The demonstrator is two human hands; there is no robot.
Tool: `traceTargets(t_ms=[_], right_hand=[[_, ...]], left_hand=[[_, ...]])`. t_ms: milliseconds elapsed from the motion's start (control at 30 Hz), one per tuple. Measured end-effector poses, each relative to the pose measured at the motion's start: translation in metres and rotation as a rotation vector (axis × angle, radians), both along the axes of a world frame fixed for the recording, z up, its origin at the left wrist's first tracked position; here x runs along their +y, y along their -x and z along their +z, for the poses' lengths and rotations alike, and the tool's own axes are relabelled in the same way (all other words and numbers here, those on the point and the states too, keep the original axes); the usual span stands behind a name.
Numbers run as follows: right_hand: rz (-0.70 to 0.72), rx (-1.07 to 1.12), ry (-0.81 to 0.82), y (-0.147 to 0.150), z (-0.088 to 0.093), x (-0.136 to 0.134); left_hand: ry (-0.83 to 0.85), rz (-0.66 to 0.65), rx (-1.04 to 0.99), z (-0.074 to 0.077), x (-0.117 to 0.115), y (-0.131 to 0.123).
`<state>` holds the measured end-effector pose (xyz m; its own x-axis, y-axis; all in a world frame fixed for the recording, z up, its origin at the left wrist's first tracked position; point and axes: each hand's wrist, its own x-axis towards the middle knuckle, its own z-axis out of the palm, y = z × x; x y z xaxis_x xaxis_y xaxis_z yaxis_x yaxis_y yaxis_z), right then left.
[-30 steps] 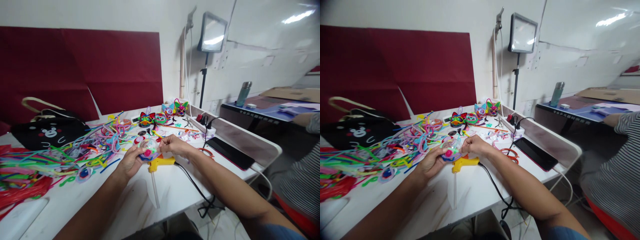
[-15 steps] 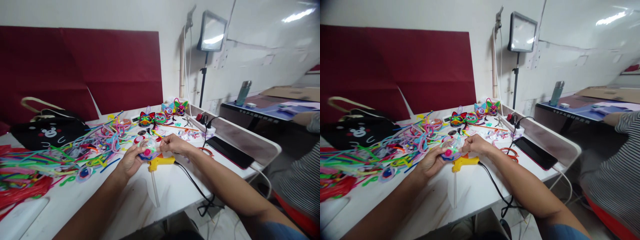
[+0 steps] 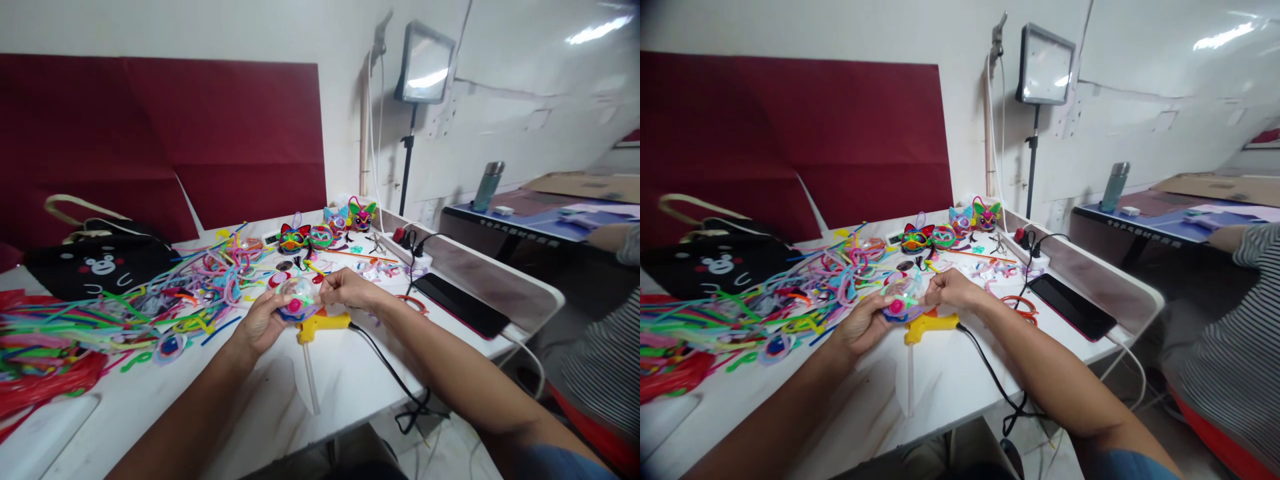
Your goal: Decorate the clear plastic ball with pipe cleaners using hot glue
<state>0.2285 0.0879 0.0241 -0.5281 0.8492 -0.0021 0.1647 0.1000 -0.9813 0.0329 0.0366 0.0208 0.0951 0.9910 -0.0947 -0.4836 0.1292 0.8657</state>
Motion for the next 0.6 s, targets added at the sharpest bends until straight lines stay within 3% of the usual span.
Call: traceTargets(t_ms=[267,600], right_hand=[[-0.002,0.010,-0.200,-0.001,-0.013,0.009],[0.024,-0.037,-0.452,-0.009,-0.007,0.005]], left_hand=[[-0.099,-0.074,0.046,0.001,-0.001,-0.001],[-0.176,-0.165,0.066,0.000,-0.003,0.002]])
